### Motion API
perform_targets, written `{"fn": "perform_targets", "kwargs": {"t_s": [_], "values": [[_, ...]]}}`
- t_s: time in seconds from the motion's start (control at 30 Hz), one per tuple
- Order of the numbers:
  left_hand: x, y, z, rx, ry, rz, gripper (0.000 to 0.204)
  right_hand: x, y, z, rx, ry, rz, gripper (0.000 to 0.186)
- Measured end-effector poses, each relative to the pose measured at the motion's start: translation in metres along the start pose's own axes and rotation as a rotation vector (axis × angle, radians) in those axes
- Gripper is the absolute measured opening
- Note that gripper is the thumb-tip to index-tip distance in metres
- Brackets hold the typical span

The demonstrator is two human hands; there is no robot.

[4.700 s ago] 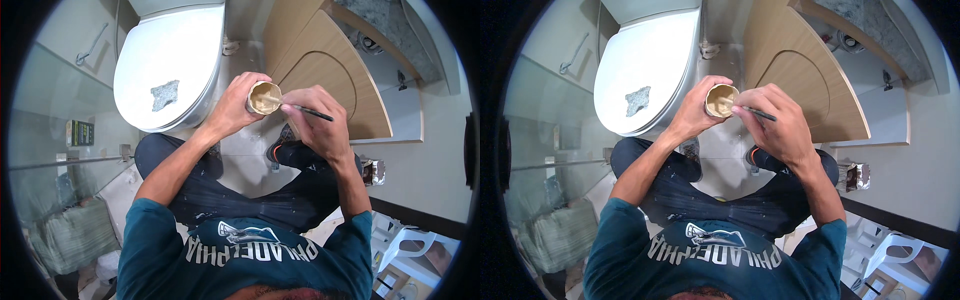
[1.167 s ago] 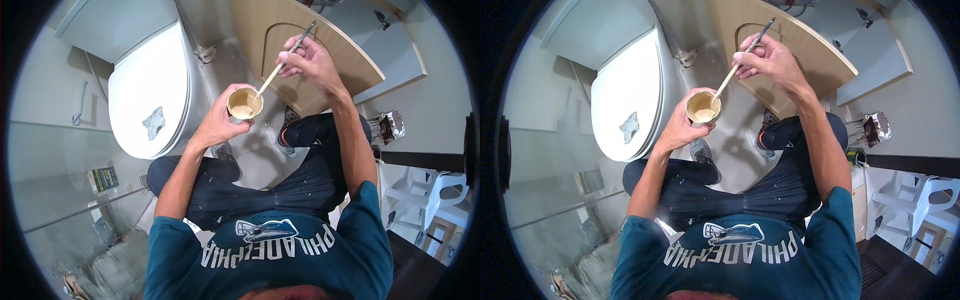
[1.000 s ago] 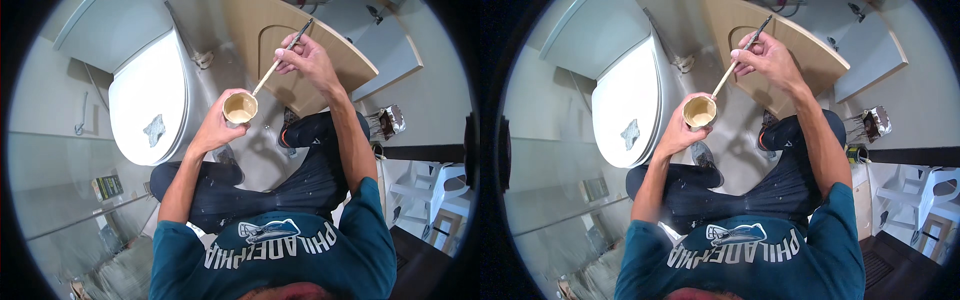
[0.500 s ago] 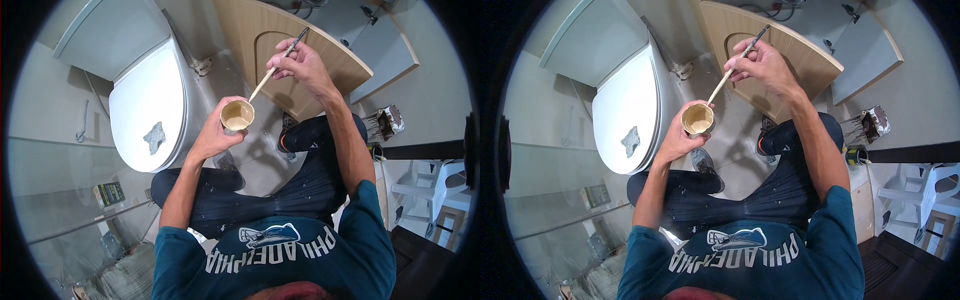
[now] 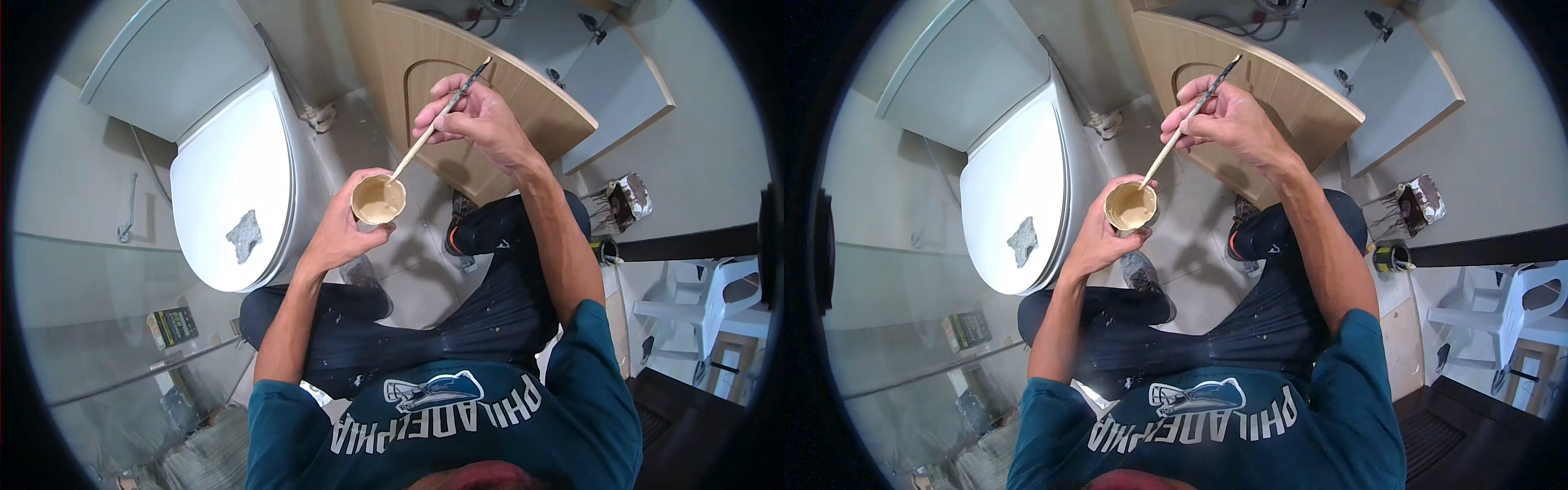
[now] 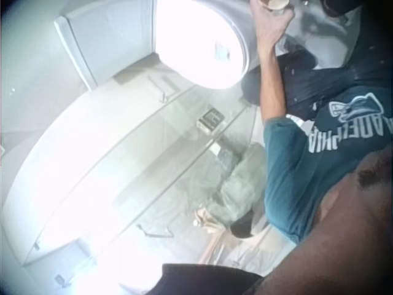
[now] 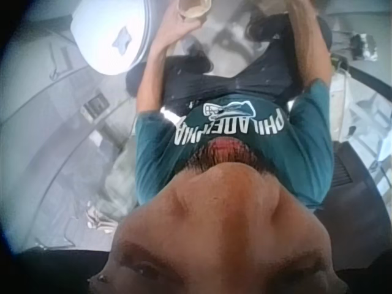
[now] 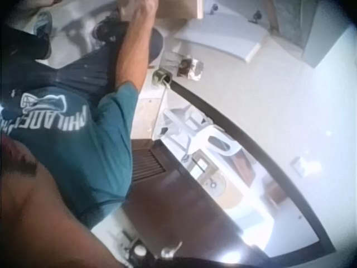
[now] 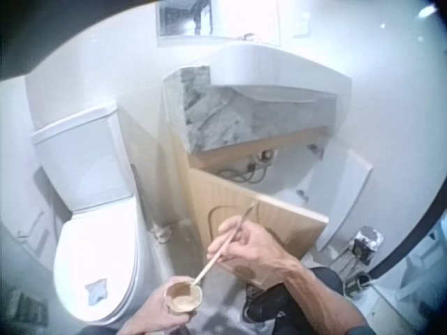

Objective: The person applies a substance from a container onto the edge of a cabinet door using a brush, then wipes the excess with a cloth and smooths the area with a small tool.

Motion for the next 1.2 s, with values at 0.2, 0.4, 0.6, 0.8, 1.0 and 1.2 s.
{"fn": "perform_targets", "kwargs": {"t_s": [0.2, 0.4, 0.6, 0.8, 1.0, 1.2], "values": [[-0.001, 0.002, 0.001, 0.002, -0.046, 0.059, 0.068, 0.000, 0.005, 0.002, -0.121, 0.018, -0.012, 0.028], [-0.009, 0.006, 0.004, -0.006, -0.046, 0.127, 0.065, 0.003, 0.007, 0.000, -0.146, 0.036, -0.108, 0.024], [-0.029, 0.056, -0.002, -0.228, -0.144, 0.181, 0.060, 0.006, 0.014, -0.022, -0.396, 0.195, -0.080, 0.026], [-0.035, 0.133, -0.020, -0.517, -0.163, 0.113, 0.059, -0.062, -0.031, -0.072, -0.490, -0.029, -0.159, 0.019], [-0.008, 0.177, -0.027, -0.650, -0.102, 0.284, 0.058, -0.096, -0.102, -0.083, -0.147, 0.296, -0.664, 0.044], [0.006, 0.201, -0.044, -0.772, -0.145, 0.240, 0.056, -0.095, -0.130, -0.065, 0.209, 0.006, -0.568, 0.086]]}}
Point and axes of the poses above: each hand's wrist, its own z-axis towards the middle knuckle, its own y-axis out of the back of the hand, x = y × z, the point moved 4 cm from there along z, towards the middle knuckle, and after that the axes turned 10 degrees about -y, right-handed, at the moved point
